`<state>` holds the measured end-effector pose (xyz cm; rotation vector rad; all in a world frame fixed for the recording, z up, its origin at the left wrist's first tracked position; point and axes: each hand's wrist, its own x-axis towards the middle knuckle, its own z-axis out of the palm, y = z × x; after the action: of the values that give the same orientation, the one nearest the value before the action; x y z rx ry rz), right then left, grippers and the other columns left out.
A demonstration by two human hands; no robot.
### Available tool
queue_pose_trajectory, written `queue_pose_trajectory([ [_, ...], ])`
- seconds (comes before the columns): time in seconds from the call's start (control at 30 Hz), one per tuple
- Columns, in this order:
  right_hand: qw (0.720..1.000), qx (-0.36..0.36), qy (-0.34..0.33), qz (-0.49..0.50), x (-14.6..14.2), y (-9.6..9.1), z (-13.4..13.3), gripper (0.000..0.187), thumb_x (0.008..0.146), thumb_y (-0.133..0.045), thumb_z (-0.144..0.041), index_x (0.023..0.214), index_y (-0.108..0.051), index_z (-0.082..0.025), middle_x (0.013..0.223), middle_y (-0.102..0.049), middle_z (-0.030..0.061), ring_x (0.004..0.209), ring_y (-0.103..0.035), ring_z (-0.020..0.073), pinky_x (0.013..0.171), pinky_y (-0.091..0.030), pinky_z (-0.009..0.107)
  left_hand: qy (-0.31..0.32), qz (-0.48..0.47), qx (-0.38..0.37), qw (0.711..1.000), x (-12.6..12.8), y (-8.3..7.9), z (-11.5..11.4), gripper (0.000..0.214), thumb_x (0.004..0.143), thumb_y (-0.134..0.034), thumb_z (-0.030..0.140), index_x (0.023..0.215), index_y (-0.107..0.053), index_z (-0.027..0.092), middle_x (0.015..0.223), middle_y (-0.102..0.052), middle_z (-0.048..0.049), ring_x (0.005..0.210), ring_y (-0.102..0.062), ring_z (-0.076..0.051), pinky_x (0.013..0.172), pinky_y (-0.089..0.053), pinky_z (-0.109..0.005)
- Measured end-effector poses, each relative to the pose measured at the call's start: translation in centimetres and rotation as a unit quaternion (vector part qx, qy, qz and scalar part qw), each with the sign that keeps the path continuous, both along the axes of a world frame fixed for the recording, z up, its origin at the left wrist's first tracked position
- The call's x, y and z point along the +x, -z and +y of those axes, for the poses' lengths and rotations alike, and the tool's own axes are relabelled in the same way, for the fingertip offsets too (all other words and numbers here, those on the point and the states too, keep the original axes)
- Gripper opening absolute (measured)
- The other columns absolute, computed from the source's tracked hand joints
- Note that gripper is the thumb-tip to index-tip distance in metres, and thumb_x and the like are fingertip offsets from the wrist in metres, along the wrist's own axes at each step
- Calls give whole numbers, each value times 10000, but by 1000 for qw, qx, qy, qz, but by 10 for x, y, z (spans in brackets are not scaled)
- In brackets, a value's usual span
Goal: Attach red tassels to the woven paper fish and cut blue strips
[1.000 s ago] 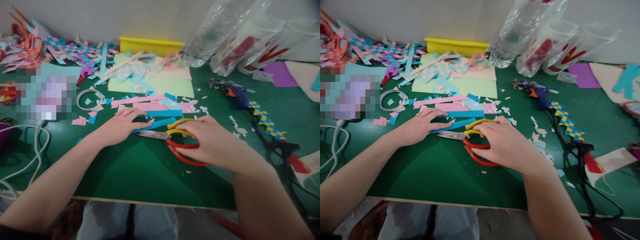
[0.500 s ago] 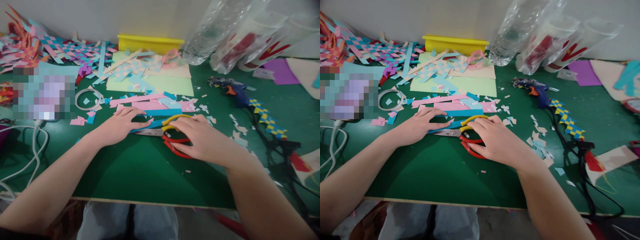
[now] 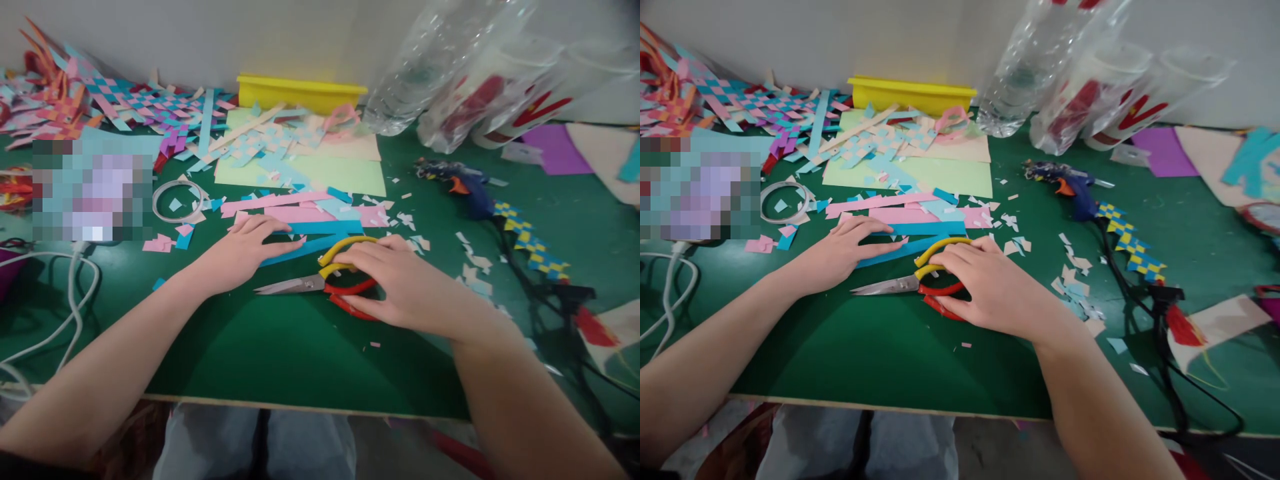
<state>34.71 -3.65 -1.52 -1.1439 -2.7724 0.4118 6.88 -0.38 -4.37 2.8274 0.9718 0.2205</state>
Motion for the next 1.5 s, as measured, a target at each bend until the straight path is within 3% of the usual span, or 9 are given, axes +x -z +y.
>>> queue_pose_trajectory([
  [0.1, 1000, 0, 26, 3, 8, -1, 3, 363, 854, -547, -481, 1134, -562, -250, 1151, -655, 70, 1034, -588, 298, 882, -407, 452, -32, -81, 1, 996, -1, -4, 3, 558, 890, -272, -17, 1343, -491, 226, 1325, -512, -89, 1253, -395, -232, 1045, -339, -438],
  [0.23, 995, 35, 88, 22, 20, -3, 8, 351, 844, -533, -450, 1137, -514, -258, 1174, -631, 78, 984, -604, 309, 866, -399, 473, -132, -167, 14, 977, -8, -19, 4, 357, 961, -341, 145, 1223, -581, 169, 1095, -660, -77, 1050, -520, -220, 911, -436, -388],
  [0.37, 974, 118, 188, 36, 26, -2, 12, 391, 838, -521, -406, 1168, -444, -211, 1147, -611, 159, 960, -608, 345, 866, -389, 507, -200, -156, -20, 967, -15, -33, 2, 243, 925, -507, 343, 1032, -672, 200, 901, -699, -32, 842, -602, -187, 762, -464, -329],
  [0.5, 957, 114, 261, 47, 25, -1, 13, 451, 806, -548, -401, 1174, -391, -193, 1057, -626, 188, 913, -611, 371, 845, -413, 523, -191, -125, -122, 966, -17, -32, 1, 249, 806, -656, 429, 903, -695, 204, 762, -692, -4, 682, -617, -147, 631, -466, -267],
  [0.63, 961, 116, 244, 52, 22, 0, 13, 448, 788, -560, -396, 1162, -386, -223, 986, -619, 137, 861, -622, 337, 850, -431, 536, -179, -134, -172, 959, -16, -27, 0, 231, 778, -697, 371, 936, -697, 203, 754, -696, -5, 676, -627, -141, 633, -497, -264],
  [0.8, 968, 83, 226, 66, 23, 2, 12, 499, 733, -620, -457, 1128, -425, -222, 1108, -576, 133, 918, -615, 325, 728, -506, 456, -198, -196, -250, 927, -17, -27, 1, 213, 779, -694, 298, 962, -698, 190, 806, -724, -19, 762, -675, -168, 710, -546, -296],
  [1.03, 994, 29, 96, 39, 21, 0, 9, 413, 736, -635, -428, 1068, -523, -209, 1133, -610, 110, 1059, -571, 329, 865, -460, 459, -234, -261, -288, 891, -22, -30, 7, 291, 744, -728, 313, 1001, -707, 177, 885, -738, -47, 845, -695, -192, 780, -564, -311],
  [1.5, 996, 4, 93, -11, 20, -1, 11, 389, 768, -610, -477, 1048, -569, -210, 1151, -633, 95, 1134, -558, 309, 923, -443, 459, -217, -256, -299, 893, -22, -30, 5, 287, 761, -716, 330, 1015, -701, 198, 830, -735, -31, 803, -702, -188, 736, -563, -302],
])
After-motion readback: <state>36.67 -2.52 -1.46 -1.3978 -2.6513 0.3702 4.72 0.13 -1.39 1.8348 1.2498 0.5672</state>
